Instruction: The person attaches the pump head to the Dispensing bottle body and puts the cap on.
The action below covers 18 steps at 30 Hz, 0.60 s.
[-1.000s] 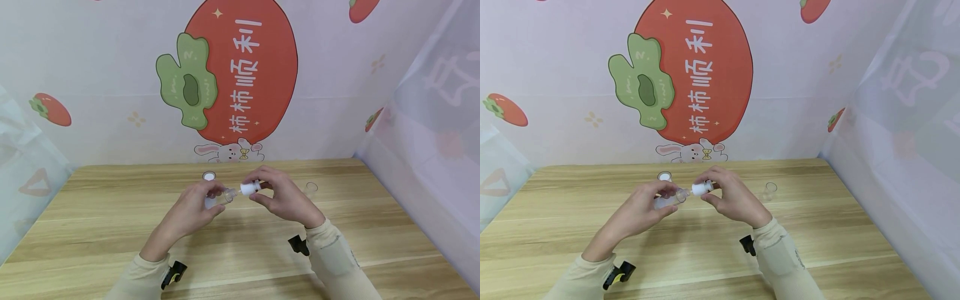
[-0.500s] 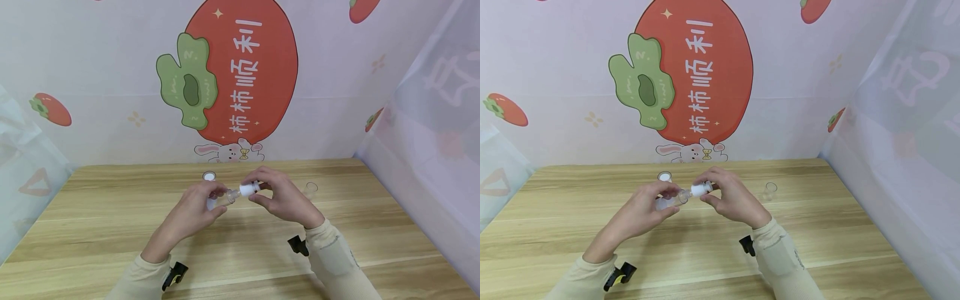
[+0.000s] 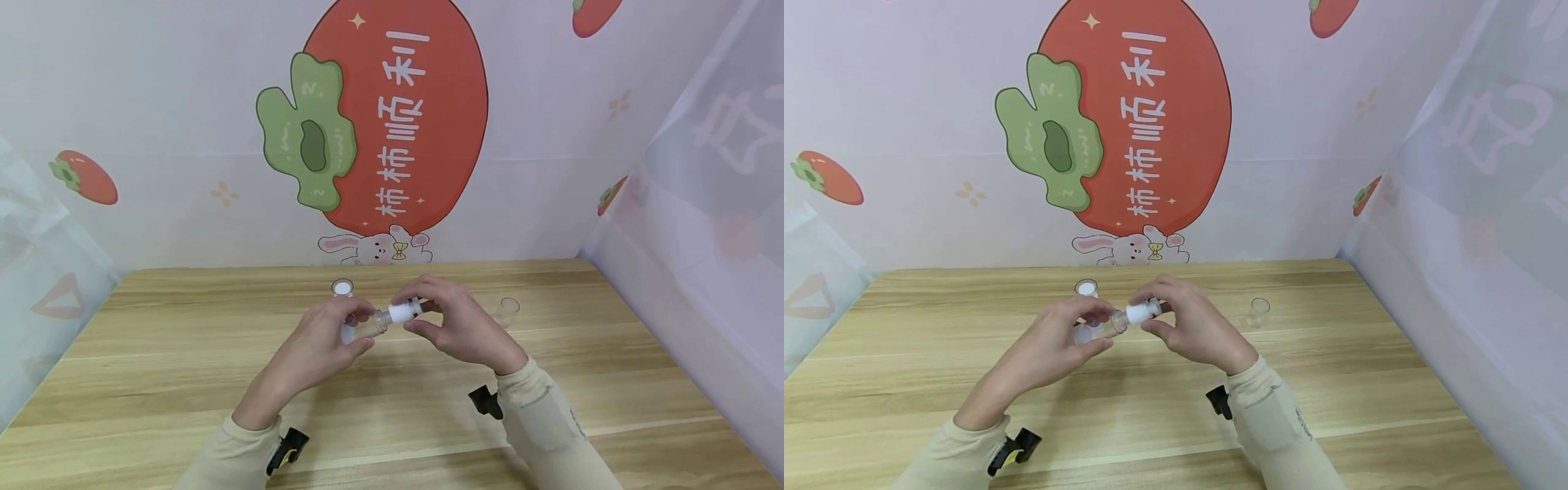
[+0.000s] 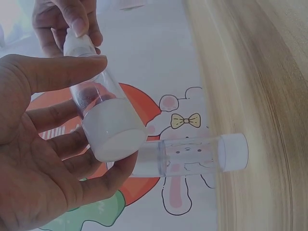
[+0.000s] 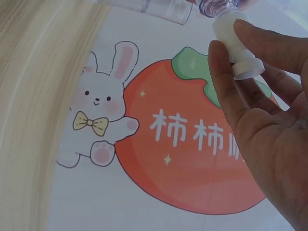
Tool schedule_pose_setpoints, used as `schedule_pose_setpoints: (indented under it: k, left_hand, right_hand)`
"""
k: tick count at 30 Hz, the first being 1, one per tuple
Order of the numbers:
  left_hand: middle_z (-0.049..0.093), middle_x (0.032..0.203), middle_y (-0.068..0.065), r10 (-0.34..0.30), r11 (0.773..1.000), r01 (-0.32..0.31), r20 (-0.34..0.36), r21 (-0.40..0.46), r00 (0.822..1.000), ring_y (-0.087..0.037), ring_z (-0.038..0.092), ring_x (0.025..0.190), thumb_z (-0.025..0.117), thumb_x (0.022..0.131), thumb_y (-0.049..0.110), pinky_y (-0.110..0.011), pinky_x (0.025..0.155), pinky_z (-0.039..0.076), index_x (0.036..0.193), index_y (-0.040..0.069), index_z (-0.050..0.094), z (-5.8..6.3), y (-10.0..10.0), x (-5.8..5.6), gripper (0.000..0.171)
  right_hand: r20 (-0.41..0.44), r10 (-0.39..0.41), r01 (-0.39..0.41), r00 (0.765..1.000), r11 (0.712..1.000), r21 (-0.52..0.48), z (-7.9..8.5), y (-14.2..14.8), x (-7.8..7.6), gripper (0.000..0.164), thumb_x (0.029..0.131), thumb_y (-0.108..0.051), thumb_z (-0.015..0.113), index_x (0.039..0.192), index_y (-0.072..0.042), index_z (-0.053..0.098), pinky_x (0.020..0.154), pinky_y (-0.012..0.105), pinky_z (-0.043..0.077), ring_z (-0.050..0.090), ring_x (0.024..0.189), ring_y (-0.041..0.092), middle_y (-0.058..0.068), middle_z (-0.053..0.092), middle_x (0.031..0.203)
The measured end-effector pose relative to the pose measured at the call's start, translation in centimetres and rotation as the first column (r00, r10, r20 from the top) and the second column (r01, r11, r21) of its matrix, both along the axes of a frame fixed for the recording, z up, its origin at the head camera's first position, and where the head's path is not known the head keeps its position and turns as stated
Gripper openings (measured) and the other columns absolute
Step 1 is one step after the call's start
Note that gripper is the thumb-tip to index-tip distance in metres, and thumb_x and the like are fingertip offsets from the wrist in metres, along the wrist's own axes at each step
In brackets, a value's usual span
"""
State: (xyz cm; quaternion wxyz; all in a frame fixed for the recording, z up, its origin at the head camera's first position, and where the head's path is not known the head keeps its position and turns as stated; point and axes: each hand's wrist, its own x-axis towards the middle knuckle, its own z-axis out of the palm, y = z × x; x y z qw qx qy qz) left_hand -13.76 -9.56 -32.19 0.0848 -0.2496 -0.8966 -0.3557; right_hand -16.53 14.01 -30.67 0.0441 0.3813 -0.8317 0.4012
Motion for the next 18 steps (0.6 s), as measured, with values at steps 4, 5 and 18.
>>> schedule_pose_setpoints:
  k: [4, 5, 18]
  left_hand:
    - [0.066, 0.092, 0.001, -0.003, 1.000, 0.003, 0.004, -0.003, 1.000, -0.018, 0.058, 0.084, 0.085, 0.080, 0.005, -0.035, 0.076, 0.050, 0.110, 0.006, 0.073, 0.02, 0.08, 0.05, 0.033]
    - [0.066, 0.092, 0.001, -0.003, 1.000, 0.003, 0.003, -0.002, 1.000, -0.018, 0.058, 0.084, 0.085, 0.080, 0.005, -0.035, 0.075, 0.050, 0.110, 0.006, 0.073, 0.02, 0.10, 0.06, 0.033]
    - [0.066, 0.093, 0.003, -0.020, 1.000, 0.020, 0.010, 0.017, 1.000, -0.017, 0.059, 0.085, 0.084, 0.081, 0.006, -0.036, 0.076, 0.050, 0.111, 0.007, 0.073, -0.12, 0.09, 0.08, 0.032]
  right_hand:
    - [-0.002, 0.010, -0.010, 1.000, 1.000, 0.002, -0.05, -0.05, -0.03, 0.036, 0.082, 0.008, 0.079, 0.113, -0.007, 0.070, 0.086, 0.032, 0.057, 0.063, 0.098, 0.013, -0.002, 0.065, 0.111]
    - [-0.004, 0.012, -0.012, 1.000, 1.000, 0.003, -0.05, -0.07, -0.03, 0.036, 0.082, 0.008, 0.079, 0.114, -0.007, 0.070, 0.086, 0.031, 0.057, 0.063, 0.098, 0.013, -0.002, 0.065, 0.111]
    - [-0.019, 0.025, -0.025, 0.999, 1.000, 0.018, -0.31, -0.26, -0.06, 0.037, 0.082, 0.008, 0.080, 0.113, -0.009, 0.071, 0.087, 0.030, 0.056, 0.063, 0.100, 0.012, -0.004, 0.066, 0.111]
